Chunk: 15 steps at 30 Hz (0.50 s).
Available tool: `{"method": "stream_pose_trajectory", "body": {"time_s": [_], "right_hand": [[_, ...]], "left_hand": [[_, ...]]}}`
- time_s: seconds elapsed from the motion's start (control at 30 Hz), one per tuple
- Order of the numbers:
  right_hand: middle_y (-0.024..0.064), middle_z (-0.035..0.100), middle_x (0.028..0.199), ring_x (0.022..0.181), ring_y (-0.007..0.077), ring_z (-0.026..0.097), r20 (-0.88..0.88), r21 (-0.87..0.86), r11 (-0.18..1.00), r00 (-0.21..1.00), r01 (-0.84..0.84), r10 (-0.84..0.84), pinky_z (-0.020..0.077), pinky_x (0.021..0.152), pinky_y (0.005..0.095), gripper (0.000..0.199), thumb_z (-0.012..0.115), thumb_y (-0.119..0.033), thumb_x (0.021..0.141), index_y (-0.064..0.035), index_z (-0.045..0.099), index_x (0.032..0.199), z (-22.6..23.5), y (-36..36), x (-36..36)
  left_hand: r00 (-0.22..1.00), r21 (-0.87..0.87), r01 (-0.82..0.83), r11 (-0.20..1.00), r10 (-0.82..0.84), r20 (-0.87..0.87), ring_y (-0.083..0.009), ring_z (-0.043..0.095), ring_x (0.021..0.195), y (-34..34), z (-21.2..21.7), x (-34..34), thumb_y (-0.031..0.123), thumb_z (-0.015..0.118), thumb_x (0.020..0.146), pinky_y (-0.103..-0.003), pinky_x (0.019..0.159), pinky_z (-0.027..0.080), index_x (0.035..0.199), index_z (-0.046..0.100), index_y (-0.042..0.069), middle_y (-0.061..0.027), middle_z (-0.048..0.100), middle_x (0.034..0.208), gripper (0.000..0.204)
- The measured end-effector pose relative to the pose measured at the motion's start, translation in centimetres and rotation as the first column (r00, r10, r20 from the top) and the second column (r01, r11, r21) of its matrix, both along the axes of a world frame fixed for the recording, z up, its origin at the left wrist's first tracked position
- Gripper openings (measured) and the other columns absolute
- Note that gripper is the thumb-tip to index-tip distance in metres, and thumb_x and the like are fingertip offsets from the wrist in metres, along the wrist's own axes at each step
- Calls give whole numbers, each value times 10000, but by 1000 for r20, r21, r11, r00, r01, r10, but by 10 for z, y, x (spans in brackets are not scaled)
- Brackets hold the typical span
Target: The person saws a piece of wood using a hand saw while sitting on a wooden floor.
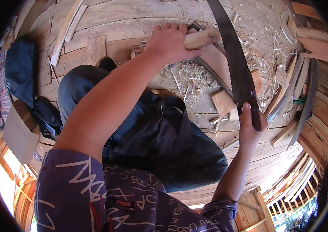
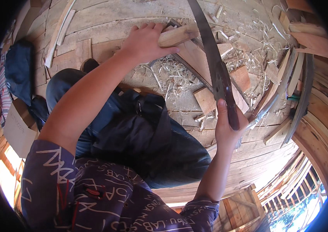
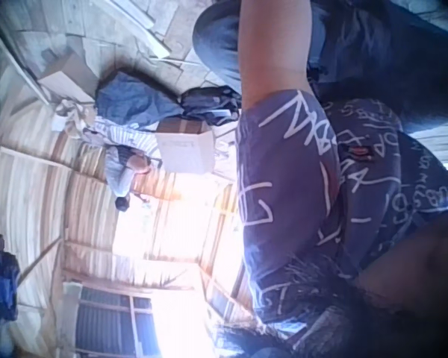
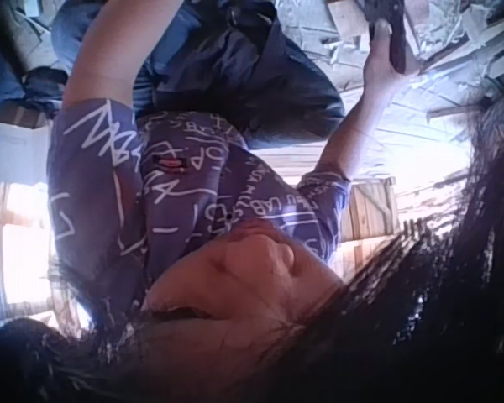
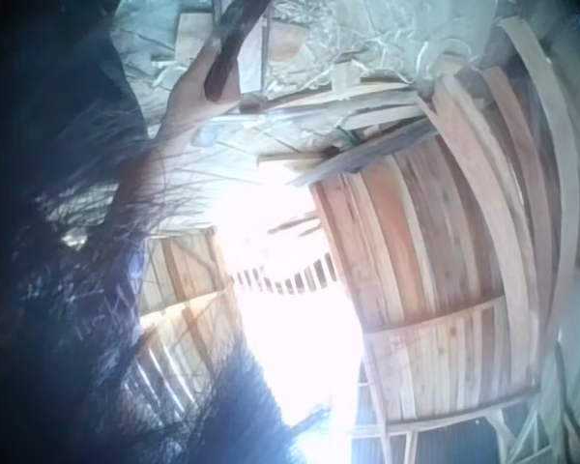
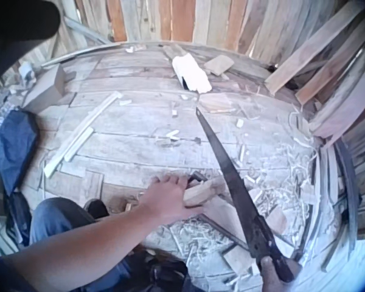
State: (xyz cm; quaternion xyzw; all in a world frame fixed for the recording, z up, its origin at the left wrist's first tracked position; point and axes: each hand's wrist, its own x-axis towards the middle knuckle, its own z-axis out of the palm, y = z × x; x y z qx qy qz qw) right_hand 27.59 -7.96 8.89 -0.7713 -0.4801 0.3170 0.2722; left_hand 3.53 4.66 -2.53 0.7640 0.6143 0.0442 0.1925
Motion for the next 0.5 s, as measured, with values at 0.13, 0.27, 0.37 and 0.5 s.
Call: {"method": "stream_pose_trajectory", "body": {"time_s": [0.13, 0.27, 0.37, 0.5], "right_hand": [[5, 536, 588, 559, 64, 440, 68, -45, 996, 995, 82, -79, 331, 504, 231, 266, 672, -209, 850, 51, 642, 805, 20, -60, 23], [10, 529, 579, 548, 74, 449, 44, -107, 971, 977, 213, -209, 327, 493, 233, 342, 698, -284, 823, 53, 639, 805, 56, -127, 47], [9, 520, 559, 519, 83, 445, 120, -85, 967, 966, 238, -228, 316, 476, 236, 431, 708, -374, 804, 50, 633, 783, 71, -152, 51], [16, 516, 552, 509, 82, 441, 148, -47, 968, 960, 248, -238, 314, 470, 239, 382, 709, -320, 803, 48, 623, 750, 76, -145, 44]], "left_hand": [[1000, -16, -13, 1000, 13, -5, -290, 546, 1109, -2, 0, 2, 681, 576, 723, -432, 942, 380, 1219, 531, 57, -151, 599, 1126, 798], [999, 34, -2, 999, 3, -42, -292, 552, 1100, -3, -6, 0, 690, 568, 724, -433, 941, 384, 1215, 534, 58, -152, 600, 1128, 801], [999, 41, 4, 999, -2, -52, -295, 555, 1097, -2, -5, 1, 695, 566, 722, -438, 942, 385, 1215, 533, 58, -156, 597, 1136, 806], [998, 57, 14, 998, -10, -63, -297, 550, 1107, -1, -6, 5, 697, 565, 723, -438, 949, 382, 1217, 531, 54, -160, 594, 1145, 811]]}}
